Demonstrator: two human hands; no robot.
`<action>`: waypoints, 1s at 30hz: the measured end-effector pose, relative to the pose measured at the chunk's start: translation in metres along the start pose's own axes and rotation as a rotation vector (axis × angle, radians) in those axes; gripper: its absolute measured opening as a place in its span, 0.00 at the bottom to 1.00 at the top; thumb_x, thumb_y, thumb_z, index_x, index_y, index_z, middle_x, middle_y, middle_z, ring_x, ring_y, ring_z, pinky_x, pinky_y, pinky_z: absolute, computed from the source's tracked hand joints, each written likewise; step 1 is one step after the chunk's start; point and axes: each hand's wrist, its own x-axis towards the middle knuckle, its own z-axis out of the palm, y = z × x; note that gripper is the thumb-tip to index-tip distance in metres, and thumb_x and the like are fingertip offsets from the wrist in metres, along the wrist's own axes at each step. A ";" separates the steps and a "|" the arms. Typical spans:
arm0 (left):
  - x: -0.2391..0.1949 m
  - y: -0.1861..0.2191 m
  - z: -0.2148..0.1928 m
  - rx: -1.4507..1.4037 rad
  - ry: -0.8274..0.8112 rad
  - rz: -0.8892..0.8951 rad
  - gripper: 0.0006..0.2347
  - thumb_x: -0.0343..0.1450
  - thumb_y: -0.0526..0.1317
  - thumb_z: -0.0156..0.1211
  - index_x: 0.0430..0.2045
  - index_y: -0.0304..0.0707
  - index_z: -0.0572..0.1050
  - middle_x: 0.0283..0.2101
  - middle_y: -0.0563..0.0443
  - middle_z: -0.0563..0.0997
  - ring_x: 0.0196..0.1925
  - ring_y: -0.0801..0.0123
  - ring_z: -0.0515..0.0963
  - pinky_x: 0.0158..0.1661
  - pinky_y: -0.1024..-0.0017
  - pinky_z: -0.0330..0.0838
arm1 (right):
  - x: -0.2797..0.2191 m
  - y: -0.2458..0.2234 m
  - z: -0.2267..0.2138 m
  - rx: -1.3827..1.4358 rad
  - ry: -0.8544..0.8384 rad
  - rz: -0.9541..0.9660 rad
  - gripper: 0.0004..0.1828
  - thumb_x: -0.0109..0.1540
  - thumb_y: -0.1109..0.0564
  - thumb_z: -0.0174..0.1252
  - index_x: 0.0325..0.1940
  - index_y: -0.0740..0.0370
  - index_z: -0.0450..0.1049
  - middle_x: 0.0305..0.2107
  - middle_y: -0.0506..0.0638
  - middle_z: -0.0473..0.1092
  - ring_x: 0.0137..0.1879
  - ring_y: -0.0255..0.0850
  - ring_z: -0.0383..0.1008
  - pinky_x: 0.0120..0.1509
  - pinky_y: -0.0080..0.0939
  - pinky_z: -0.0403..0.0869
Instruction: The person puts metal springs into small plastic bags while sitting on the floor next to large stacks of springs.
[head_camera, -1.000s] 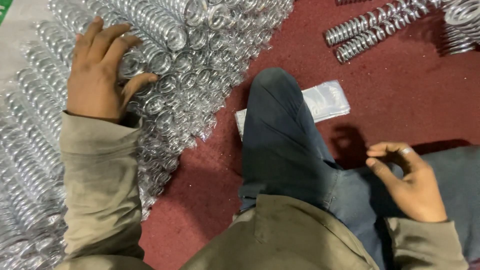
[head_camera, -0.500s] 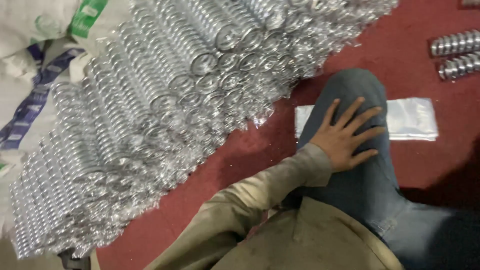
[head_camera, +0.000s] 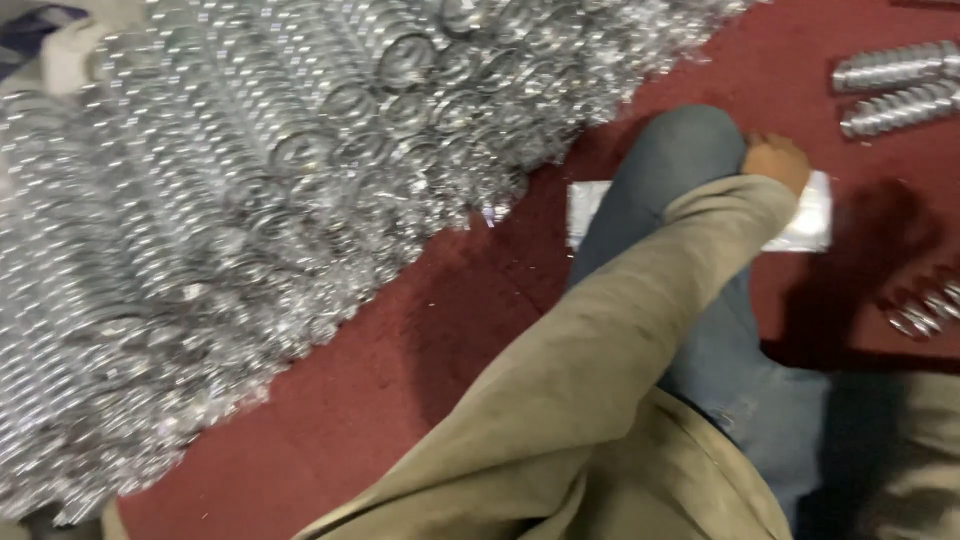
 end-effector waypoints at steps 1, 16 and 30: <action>-0.004 -0.006 -0.015 0.041 -0.046 0.052 0.17 0.70 0.44 0.44 0.46 0.61 0.82 0.54 0.57 0.83 0.59 0.61 0.79 0.59 0.47 0.63 | -0.015 0.009 -0.008 -0.064 0.018 0.019 0.17 0.78 0.60 0.74 0.58 0.71 0.71 0.51 0.65 0.72 0.56 0.60 0.73 0.63 0.55 0.68; -0.069 -0.061 -0.140 0.099 -0.022 0.207 0.13 0.67 0.45 0.62 0.45 0.52 0.79 0.48 0.52 0.83 0.50 0.57 0.81 0.48 0.53 0.70 | -0.039 -0.046 -0.075 0.075 0.171 0.383 0.25 0.65 0.37 0.66 0.42 0.61 0.68 0.40 0.52 0.67 0.46 0.45 0.68 0.51 0.48 0.67; -0.088 -0.078 -0.177 -0.197 -0.175 0.061 0.16 0.72 0.39 0.57 0.54 0.40 0.73 0.52 0.45 0.83 0.53 0.51 0.83 0.56 0.48 0.68 | -0.036 -0.148 -0.107 0.081 -0.037 0.832 0.48 0.65 0.18 0.37 0.59 0.60 0.78 0.51 0.65 0.75 0.64 0.65 0.69 0.70 0.65 0.64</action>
